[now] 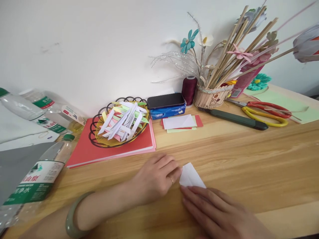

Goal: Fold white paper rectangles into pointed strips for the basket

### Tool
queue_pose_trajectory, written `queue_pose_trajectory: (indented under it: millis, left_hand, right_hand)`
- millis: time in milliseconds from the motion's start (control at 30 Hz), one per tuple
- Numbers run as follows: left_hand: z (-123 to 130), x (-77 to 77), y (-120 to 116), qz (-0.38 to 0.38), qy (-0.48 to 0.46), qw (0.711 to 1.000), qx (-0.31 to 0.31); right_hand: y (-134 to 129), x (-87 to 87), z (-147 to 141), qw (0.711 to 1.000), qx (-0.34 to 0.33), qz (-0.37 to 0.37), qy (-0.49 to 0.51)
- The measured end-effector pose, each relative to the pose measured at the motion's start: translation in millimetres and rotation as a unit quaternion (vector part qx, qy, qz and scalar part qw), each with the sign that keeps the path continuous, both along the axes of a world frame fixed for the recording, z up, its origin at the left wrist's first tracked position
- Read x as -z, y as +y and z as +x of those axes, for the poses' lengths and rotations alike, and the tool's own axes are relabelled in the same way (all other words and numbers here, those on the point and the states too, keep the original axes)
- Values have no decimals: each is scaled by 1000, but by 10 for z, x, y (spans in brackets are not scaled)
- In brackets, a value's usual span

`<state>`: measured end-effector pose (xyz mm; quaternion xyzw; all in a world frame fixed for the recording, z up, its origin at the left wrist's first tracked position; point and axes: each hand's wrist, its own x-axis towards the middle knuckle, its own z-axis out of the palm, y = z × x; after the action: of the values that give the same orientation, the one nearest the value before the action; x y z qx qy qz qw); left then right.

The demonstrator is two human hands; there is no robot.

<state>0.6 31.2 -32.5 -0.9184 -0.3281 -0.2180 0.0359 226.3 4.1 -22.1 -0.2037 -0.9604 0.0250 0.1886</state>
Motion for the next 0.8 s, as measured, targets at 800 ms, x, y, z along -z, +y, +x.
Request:
queue_pose_trajectory:
  millis: [800]
  left_hand:
    - [-125,-17,94,53,61,993,84]
  right_hand:
    - [436,19,-221,964,248,-87,46]
